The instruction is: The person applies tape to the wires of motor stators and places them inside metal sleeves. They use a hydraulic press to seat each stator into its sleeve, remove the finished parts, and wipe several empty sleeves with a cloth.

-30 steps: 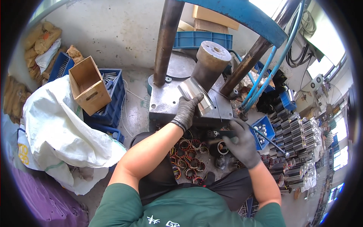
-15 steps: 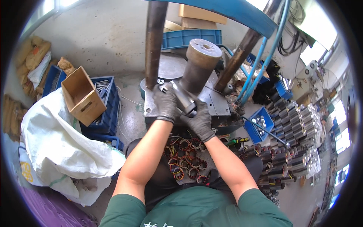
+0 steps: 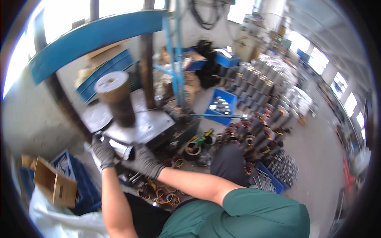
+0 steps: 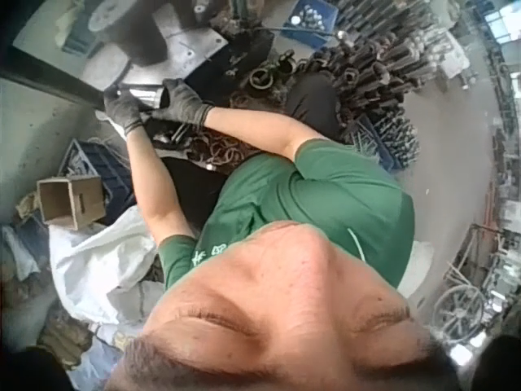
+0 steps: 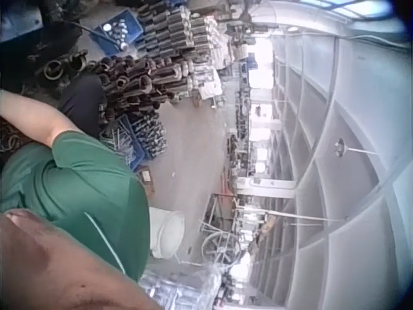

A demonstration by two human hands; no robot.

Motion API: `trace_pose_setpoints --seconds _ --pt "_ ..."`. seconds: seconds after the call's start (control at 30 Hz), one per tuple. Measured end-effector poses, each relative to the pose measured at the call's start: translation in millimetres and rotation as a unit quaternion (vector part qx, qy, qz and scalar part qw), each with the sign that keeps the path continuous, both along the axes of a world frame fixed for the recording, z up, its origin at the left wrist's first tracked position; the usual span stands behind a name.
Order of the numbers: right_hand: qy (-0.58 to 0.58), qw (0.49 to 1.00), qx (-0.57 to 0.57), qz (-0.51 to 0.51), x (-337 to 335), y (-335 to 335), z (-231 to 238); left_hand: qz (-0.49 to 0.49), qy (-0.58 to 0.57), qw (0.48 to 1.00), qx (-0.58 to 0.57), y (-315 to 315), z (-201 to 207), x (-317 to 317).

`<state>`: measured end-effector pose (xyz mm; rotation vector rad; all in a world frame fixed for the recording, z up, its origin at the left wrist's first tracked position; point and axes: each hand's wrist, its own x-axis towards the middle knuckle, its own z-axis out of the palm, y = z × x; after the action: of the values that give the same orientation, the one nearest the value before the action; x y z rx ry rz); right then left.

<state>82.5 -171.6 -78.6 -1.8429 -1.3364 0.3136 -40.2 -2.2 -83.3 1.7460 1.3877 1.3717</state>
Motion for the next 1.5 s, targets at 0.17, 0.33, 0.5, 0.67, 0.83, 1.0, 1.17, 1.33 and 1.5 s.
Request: trace_pose_setpoints --seconds 0.17,0.33,0.5,0.67,0.83,1.0,1.17,1.33,1.5 --pt "0.167 0.984 -0.062 0.004 -9.3 -11.4 2.6 0.018 0.137 0.990 -0.023 2.0 13.9 -5.5" --pt "0.239 0.970 -0.055 -0.004 -7.1 -10.0 10.4 0.025 0.198 0.979 -0.037 16.9 27.5 -2.0" --pt "0.285 0.958 -0.028 -0.024 -6.8 -15.1 11.2 0.054 0.202 0.975 -0.070 23.5 33.8 4.4" --pt "0.283 0.958 -0.011 -0.049 -7.1 -23.8 7.7 0.060 0.248 0.964 -0.079 17.6 40.0 10.9" --pt "0.309 0.949 -0.026 -0.062 -8.4 -33.9 2.7 0.050 0.286 0.955 -0.057 18.7 36.4 17.4" --pt "0.402 0.910 0.002 -0.099 -16.3 -35.6 -11.5 0.006 0.406 0.914 0.015 34.4 22.3 26.6" --pt "0.603 0.786 0.042 -0.125 -19.9 -14.7 -25.3 -0.171 0.365 0.913 -0.057 43.7 18.9 35.5" --pt "0.677 0.723 -0.062 -0.120 -24.6 6.0 -13.4 -0.118 0.463 0.878 0.001 43.2 30.4 39.2" --pt "0.692 0.714 -0.074 -0.078 -14.8 15.4 0.1 -0.040 0.489 0.871 0.008 65.4 23.8 27.7"
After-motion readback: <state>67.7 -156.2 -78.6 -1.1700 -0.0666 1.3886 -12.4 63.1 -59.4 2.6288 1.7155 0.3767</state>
